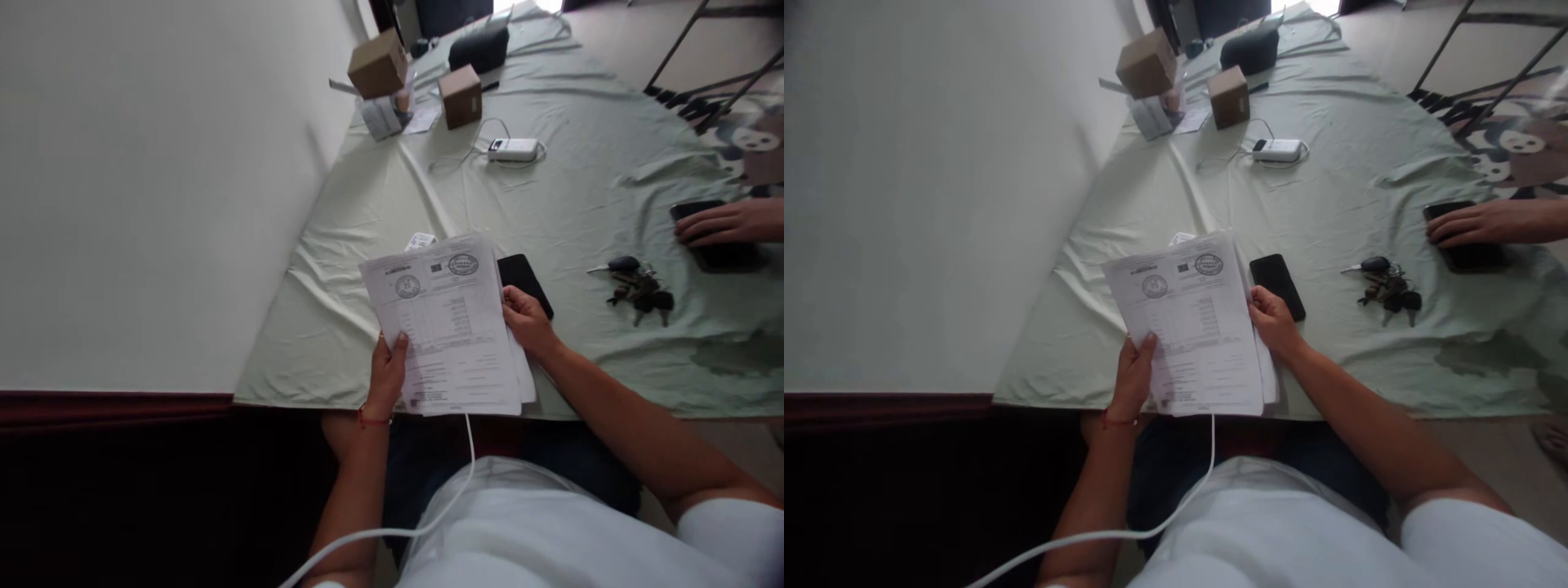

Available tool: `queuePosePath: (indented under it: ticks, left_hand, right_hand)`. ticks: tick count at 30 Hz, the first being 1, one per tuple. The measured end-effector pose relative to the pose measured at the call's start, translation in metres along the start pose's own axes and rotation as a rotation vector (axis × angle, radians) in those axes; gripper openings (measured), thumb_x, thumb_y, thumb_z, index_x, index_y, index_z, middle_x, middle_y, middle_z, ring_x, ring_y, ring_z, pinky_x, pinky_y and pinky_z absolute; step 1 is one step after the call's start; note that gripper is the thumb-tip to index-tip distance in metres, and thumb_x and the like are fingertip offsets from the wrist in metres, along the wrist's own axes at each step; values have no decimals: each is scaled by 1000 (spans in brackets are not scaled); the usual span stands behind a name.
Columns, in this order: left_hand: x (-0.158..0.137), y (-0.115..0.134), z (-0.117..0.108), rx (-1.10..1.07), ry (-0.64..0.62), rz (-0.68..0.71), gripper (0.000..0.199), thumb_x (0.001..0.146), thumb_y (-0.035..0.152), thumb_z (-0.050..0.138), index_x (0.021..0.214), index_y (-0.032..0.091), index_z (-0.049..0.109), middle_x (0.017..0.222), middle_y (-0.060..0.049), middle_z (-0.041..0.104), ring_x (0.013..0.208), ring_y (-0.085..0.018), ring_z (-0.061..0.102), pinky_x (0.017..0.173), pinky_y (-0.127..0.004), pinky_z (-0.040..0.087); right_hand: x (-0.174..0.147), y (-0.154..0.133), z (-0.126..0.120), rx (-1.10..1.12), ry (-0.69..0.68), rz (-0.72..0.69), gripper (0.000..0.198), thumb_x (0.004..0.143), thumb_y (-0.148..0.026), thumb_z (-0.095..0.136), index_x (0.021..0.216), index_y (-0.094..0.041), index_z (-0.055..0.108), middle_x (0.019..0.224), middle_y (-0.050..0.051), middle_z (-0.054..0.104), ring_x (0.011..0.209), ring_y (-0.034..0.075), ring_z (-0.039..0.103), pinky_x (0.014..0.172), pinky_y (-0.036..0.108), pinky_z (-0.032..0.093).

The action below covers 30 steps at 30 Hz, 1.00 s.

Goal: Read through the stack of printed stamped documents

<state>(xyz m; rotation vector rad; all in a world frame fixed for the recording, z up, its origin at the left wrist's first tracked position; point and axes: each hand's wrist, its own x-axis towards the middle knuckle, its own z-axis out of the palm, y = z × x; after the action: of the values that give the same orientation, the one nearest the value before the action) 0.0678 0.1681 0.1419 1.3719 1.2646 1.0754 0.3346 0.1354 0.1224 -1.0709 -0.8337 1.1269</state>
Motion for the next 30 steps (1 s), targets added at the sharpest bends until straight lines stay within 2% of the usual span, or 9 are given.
queuePosePath:
  ticks: [5,8,12,14,16,20,24,27,30]
  left_hand:
    - [-4,8,11,-45,49,37,50,87,48,74,126,24,54,130,-10,67,118,-24,66,103,-39,54]
    - [-5,14,16,-206,73,-33,59,82,44,81,129,24,52,130,-11,68,115,-24,69,99,-39,57]
    - [-7,19,19,-386,-59,-246,56,74,43,88,117,14,68,114,-14,77,99,-29,75,89,-43,61]
    - [-8,20,19,-395,-58,-284,50,71,43,89,106,11,74,103,-14,80,88,-28,77,83,-42,63]
    - [-7,21,18,-404,-17,-243,45,70,43,90,99,12,77,97,-11,81,83,-25,77,80,-38,63]
    - [0,25,16,-386,31,-94,38,66,40,93,92,16,79,94,-7,81,83,-20,75,79,-31,62]
    - [22,37,12,-348,-78,96,38,65,39,93,94,17,79,96,-6,80,88,-20,74,85,-31,61]
    - [43,46,11,-339,-81,242,47,61,44,94,97,19,78,97,-6,78,93,-22,73,89,-33,60]
    - [57,42,11,-303,-86,307,58,56,48,95,101,19,76,101,-7,77,98,-25,71,92,-36,59]
  right_hand:
    - [-3,-7,1,12,-15,-11,31,79,-48,77,86,-22,62,69,-4,58,58,10,48,52,22,38]
    - [-6,-9,3,-1,-26,-11,32,82,-51,75,85,-22,63,71,-4,58,58,10,49,52,22,38]
    - [-10,-12,4,93,-36,44,41,88,-63,65,87,-22,67,70,-1,64,59,12,57,55,25,47]
    - [-11,-14,2,144,-91,85,51,87,-71,62,96,-21,71,76,3,71,65,17,65,61,29,54]
    - [-11,-17,-1,126,-192,158,56,79,-70,72,104,-20,74,83,6,76,74,22,72,68,34,59]
    - [-10,-28,-4,-3,-324,248,48,68,-49,89,105,-20,78,100,8,79,95,29,75,86,43,61]
    - [-6,-45,-3,-147,-240,40,41,70,-46,88,101,-21,80,106,6,79,104,31,72,96,48,58]
    - [1,-60,-4,-278,-222,-126,42,70,-47,89,101,-21,79,99,6,78,105,33,70,91,46,60]
    - [7,-71,-7,-376,-272,-175,44,70,-50,88,101,-20,78,95,6,77,101,32,70,82,41,61]
